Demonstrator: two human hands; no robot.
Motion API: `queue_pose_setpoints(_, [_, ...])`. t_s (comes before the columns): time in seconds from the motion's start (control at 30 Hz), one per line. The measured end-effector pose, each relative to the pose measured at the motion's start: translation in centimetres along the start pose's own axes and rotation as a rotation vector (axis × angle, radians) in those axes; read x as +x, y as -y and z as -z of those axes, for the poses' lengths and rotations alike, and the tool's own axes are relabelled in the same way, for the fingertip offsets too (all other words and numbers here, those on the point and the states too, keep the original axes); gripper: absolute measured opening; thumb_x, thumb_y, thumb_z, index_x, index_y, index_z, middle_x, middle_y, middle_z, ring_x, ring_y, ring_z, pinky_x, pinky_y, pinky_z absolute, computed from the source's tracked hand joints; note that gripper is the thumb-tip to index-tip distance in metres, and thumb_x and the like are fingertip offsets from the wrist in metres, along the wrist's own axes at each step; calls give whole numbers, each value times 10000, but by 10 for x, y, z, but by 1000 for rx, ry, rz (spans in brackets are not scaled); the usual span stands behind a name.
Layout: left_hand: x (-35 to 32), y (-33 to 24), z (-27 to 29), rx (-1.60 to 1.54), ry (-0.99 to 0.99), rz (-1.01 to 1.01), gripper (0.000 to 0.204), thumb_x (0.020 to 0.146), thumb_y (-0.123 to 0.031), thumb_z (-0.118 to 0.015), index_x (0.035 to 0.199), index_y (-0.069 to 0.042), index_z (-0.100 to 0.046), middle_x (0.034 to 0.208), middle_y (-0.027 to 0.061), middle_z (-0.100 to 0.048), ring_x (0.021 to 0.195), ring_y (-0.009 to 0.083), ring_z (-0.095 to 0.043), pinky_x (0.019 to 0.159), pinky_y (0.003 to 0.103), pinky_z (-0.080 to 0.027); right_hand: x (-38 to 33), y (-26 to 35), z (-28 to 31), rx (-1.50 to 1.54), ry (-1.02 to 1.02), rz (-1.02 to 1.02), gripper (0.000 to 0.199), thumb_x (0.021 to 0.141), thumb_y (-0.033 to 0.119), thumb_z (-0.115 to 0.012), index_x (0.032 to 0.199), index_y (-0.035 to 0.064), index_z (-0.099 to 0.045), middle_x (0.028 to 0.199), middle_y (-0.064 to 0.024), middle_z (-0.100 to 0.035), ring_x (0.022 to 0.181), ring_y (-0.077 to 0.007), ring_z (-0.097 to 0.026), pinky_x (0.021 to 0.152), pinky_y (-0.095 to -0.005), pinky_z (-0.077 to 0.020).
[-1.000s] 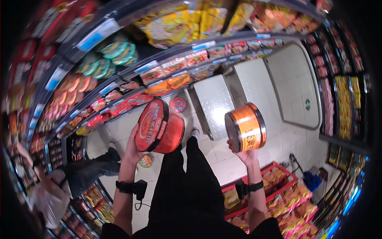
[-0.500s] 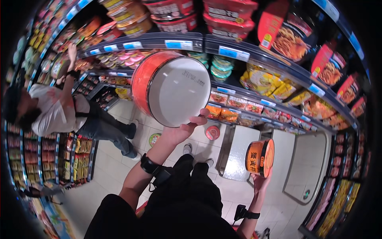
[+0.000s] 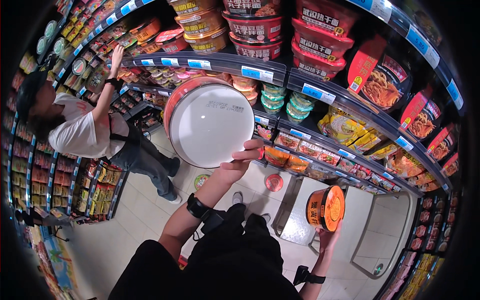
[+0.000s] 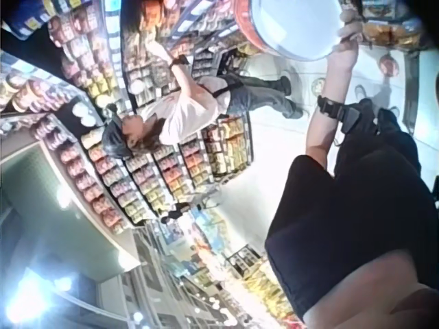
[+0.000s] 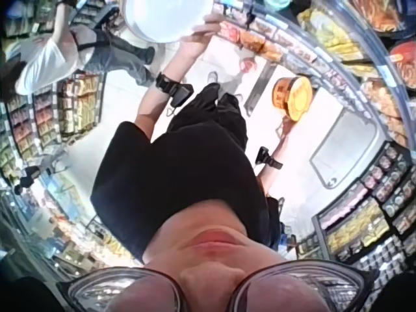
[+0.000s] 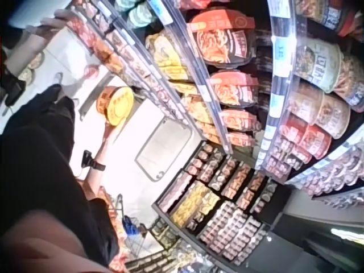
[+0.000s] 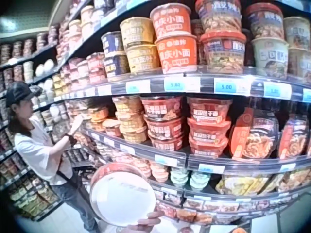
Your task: Inspect and arrange various instant noodle bowls on supermarket shelves.
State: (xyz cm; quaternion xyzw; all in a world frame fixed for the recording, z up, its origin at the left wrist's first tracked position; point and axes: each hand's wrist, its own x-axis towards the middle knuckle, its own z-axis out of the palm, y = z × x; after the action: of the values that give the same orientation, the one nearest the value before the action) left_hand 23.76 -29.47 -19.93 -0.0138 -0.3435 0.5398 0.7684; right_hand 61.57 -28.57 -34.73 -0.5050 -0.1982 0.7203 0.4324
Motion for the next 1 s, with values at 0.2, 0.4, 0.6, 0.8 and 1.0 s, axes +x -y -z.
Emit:
queue_pose_setpoints(0.2, [2,-3,-7,-20,52,-32,369,885,-256,-359,925,110,-380,904,146,-320,742,235,-410,416,287,-552,-3,4,-19,-70,12,15,533,864,538,-370,1211,136,-424,1070,-46,-568,842,-159,-568,556,-303,-467])
queue_pose_setpoints(0.4, [0,-5,-14,-10,80,22,363,889,-252,-359,888,109,-326,859,154,-340,725,242,-423,438,303,-563,1,1,-19,-129,73,8,559,874,527,-370,1256,119,-385,1161,-55,-521,931,-173,-561,620,-315,-485])
queue_pose_setpoints(0.6, [-15,-5,-16,-43,75,2,352,898,-237,-338,880,114,-309,848,154,-346,725,243,-424,471,311,-576,8,-1,-18,-182,121,-23,596,874,528,-372,1301,112,-350,1243,-49,-476,1042,-186,-524,757,-328,-469])
queue_pose_setpoints(0.8, [-30,-1,-22,7,99,-56,358,900,-230,-342,897,128,-322,885,150,-331,739,240,-414,472,316,-579,6,4,-36,-236,133,-53,621,873,528,-375,1326,106,-321,1304,-54,-418,1165,-189,-435,935,-355,-367])
queue_pose_setpoints(1.0, [-48,-10,-25,23,87,-112,350,886,-233,-366,927,112,-322,896,149,-316,737,234,-402,395,283,-524,6,4,-52,-323,150,-2,557,897,465,-385,1310,93,-338,1293,-46,-418,1177,-171,-414,973,-343,-317])
